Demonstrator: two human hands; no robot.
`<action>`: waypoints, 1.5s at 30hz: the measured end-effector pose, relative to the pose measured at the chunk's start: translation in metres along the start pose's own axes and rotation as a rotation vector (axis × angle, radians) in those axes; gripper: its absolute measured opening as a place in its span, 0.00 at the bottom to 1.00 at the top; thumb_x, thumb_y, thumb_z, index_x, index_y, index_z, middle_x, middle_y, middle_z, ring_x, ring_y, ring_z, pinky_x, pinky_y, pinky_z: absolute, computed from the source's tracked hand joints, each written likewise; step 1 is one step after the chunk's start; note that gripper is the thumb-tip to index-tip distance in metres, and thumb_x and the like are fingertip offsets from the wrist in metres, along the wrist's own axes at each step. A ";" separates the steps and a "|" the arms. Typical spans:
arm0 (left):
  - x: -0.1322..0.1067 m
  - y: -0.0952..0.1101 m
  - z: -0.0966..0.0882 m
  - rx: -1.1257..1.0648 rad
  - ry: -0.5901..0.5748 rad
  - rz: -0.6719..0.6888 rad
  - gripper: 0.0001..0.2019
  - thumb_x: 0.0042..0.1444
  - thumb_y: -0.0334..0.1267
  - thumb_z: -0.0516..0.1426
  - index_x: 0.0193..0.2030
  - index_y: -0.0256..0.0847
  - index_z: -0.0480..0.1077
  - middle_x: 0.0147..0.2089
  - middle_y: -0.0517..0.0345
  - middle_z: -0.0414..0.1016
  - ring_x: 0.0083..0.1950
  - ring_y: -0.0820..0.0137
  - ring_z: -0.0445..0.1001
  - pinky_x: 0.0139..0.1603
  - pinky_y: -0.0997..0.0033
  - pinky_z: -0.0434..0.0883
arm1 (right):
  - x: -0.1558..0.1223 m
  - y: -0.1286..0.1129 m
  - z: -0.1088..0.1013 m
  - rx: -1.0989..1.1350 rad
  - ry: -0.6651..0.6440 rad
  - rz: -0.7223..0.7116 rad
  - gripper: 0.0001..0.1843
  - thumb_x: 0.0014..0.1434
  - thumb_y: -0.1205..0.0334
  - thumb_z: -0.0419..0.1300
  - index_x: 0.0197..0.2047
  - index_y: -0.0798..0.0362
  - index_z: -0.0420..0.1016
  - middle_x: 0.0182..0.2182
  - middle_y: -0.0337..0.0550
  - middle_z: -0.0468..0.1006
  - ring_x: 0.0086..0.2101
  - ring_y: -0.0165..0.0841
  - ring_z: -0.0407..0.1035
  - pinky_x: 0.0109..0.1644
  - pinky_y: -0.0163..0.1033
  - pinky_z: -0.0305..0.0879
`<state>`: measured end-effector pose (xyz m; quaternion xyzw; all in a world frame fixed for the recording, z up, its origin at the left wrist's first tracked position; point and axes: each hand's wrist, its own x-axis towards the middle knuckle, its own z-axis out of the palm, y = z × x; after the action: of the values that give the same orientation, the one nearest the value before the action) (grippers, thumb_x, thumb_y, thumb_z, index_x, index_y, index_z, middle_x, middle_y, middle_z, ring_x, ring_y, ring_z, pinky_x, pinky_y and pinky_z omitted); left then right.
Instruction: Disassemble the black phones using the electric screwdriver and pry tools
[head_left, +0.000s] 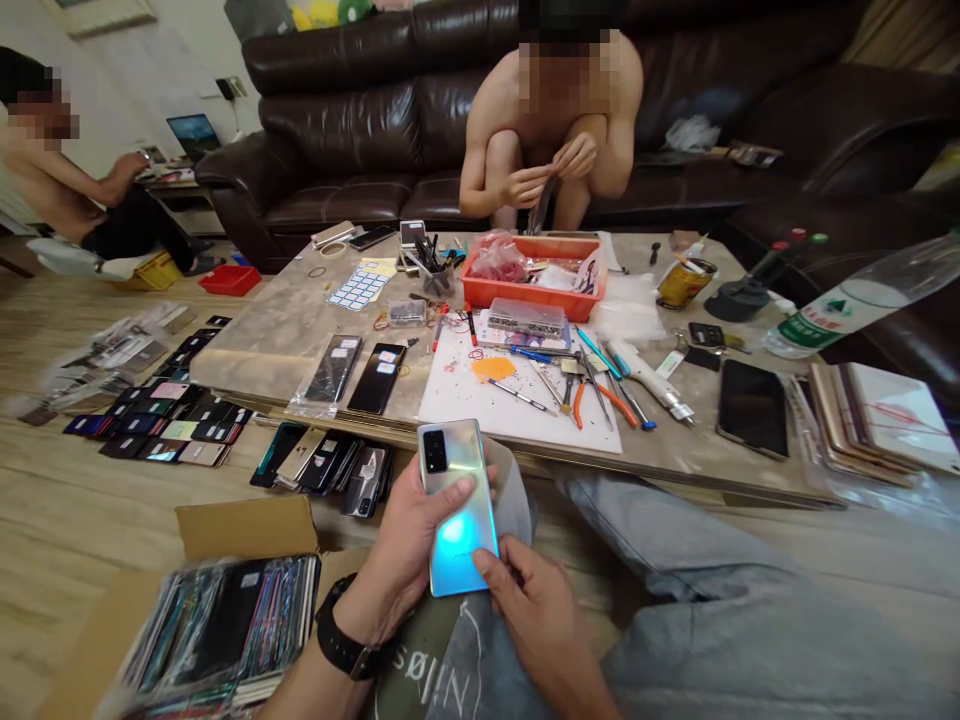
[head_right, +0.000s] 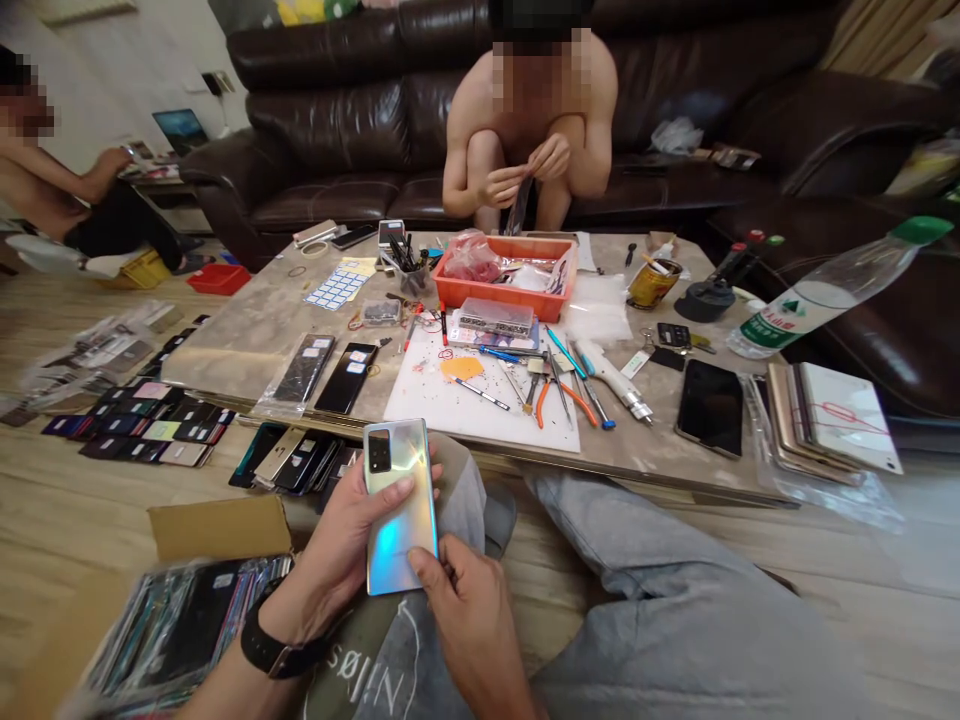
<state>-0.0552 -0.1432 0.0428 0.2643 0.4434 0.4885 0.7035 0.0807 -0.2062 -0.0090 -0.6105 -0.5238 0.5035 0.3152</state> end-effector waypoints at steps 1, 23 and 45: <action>0.000 -0.001 -0.001 0.031 0.030 0.005 0.23 0.54 0.37 0.68 0.56 0.37 0.71 0.57 0.41 0.78 0.53 0.58 0.80 0.48 0.67 0.77 | 0.000 0.001 0.002 -0.006 -0.007 -0.010 0.29 0.65 0.37 0.52 0.22 0.49 0.56 0.18 0.32 0.61 0.22 0.29 0.56 0.27 0.36 0.48; 0.035 -0.023 -0.029 1.473 0.250 0.557 0.27 0.67 0.46 0.51 0.70 0.41 0.60 0.73 0.41 0.57 0.72 0.50 0.53 0.69 0.38 0.58 | 0.031 -0.012 -0.020 0.027 -0.239 -0.054 0.26 0.69 0.43 0.48 0.25 0.51 0.67 0.20 0.36 0.70 0.23 0.29 0.66 0.29 0.33 0.59; 0.043 -0.028 -0.045 1.332 0.189 0.695 0.27 0.68 0.43 0.52 0.72 0.58 0.53 0.75 0.54 0.56 0.75 0.56 0.54 0.72 0.38 0.57 | 0.166 -0.023 -0.159 -0.710 0.290 -0.078 0.11 0.61 0.59 0.57 0.40 0.49 0.81 0.37 0.42 0.84 0.39 0.38 0.76 0.40 0.39 0.62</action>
<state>-0.0769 -0.1169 -0.0165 0.7149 0.5944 0.3318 0.1596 0.2138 -0.0185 0.0115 -0.7262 -0.6384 0.1867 0.1739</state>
